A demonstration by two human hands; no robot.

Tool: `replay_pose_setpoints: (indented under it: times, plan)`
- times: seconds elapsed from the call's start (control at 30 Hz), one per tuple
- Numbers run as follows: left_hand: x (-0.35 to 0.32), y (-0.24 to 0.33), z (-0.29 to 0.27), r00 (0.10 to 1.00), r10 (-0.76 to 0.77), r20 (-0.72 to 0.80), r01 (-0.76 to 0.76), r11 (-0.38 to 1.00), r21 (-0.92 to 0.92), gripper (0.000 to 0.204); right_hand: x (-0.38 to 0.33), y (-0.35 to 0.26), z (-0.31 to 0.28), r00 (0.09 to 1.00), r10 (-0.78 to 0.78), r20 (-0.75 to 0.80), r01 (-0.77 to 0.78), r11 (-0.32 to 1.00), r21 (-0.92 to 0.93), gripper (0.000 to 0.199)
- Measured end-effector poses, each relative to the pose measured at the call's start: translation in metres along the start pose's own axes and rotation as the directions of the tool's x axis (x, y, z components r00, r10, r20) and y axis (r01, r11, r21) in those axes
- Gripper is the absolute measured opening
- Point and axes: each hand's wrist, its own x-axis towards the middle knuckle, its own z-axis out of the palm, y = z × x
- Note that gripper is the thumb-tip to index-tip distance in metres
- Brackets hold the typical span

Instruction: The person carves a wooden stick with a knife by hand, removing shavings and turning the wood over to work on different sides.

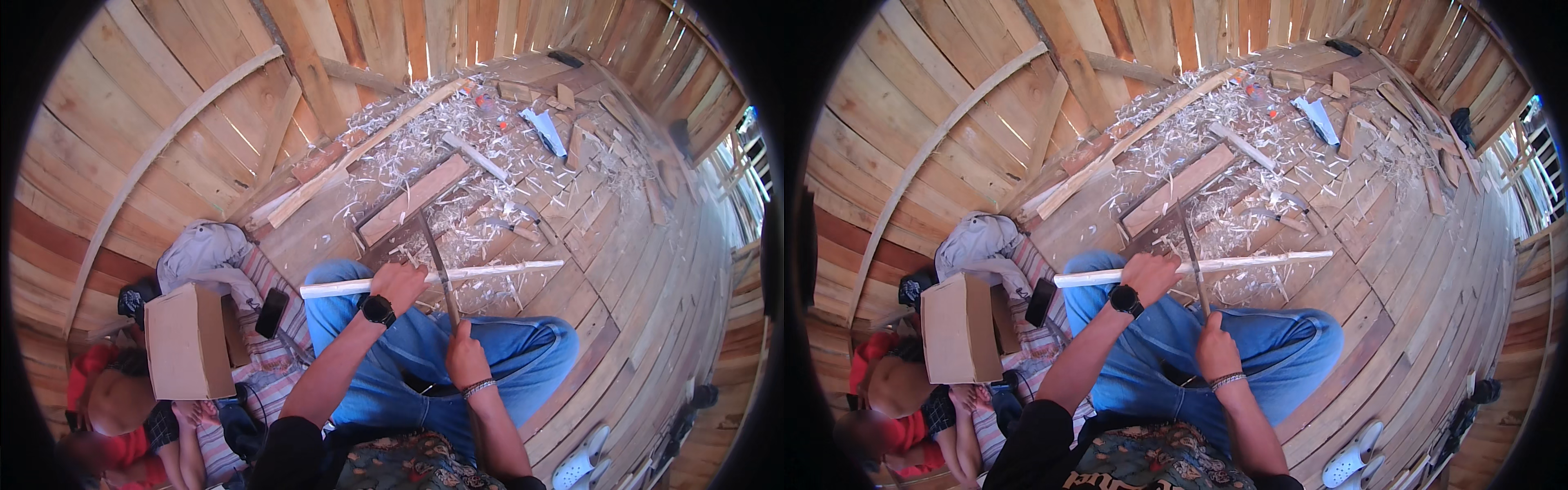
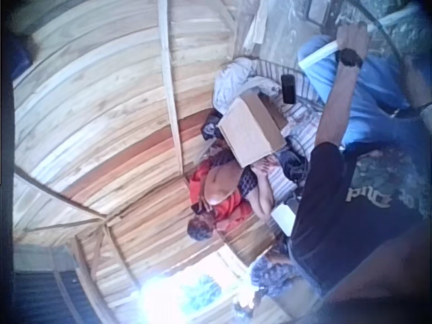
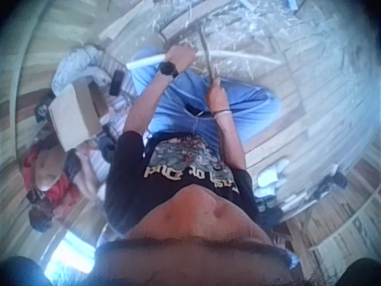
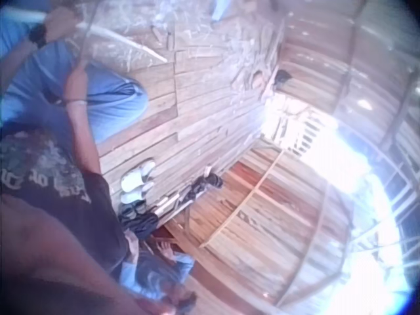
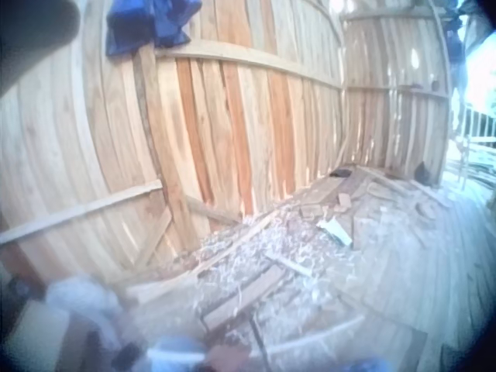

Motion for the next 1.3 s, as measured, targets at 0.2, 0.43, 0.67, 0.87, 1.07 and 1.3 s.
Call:
replay_pose_setpoints:
  times: [0.2,0.43,0.67,0.87,1.07,1.3]
  plan:
    - [0.002,0.003,-0.004,0.998,-0.016,0.053,0.016,1.000,-0.001,0.025,0.002,0.001,0.003,0.998,-0.035,-0.046,0.037,0.998,0.056,0.019]
    - [0.000,0.002,0.010,0.999,-0.025,0.046,0.024,0.999,0.022,0.026,0.019,-0.010,0.003,0.990,-0.035,-0.134,0.047,0.995,0.085,0.019]
    - [0.002,0.001,-0.005,0.999,0.002,0.040,-0.001,1.000,-0.016,0.029,0.011,-0.024,-0.038,0.967,-0.122,-0.224,0.144,0.986,0.084,0.018]
    - [0.019,-0.012,-0.018,0.995,-0.102,0.009,0.102,0.995,-0.010,0.033,-0.032,0.011,-0.022,0.988,-0.064,-0.143,0.081,0.989,0.120,0.019]
    - [0.022,-0.019,-0.016,0.993,-0.113,0.019,0.113,0.993,0.037,0.032,-0.030,0.012,-0.009,0.991,-0.085,-0.102,0.096,0.989,0.112,0.019]
    - [0.019,-0.018,-0.011,0.997,-0.069,0.015,0.069,0.997,0.025,0.030,-0.039,0.016,-0.007,0.995,-0.069,-0.071,0.075,0.993,0.086,0.021]
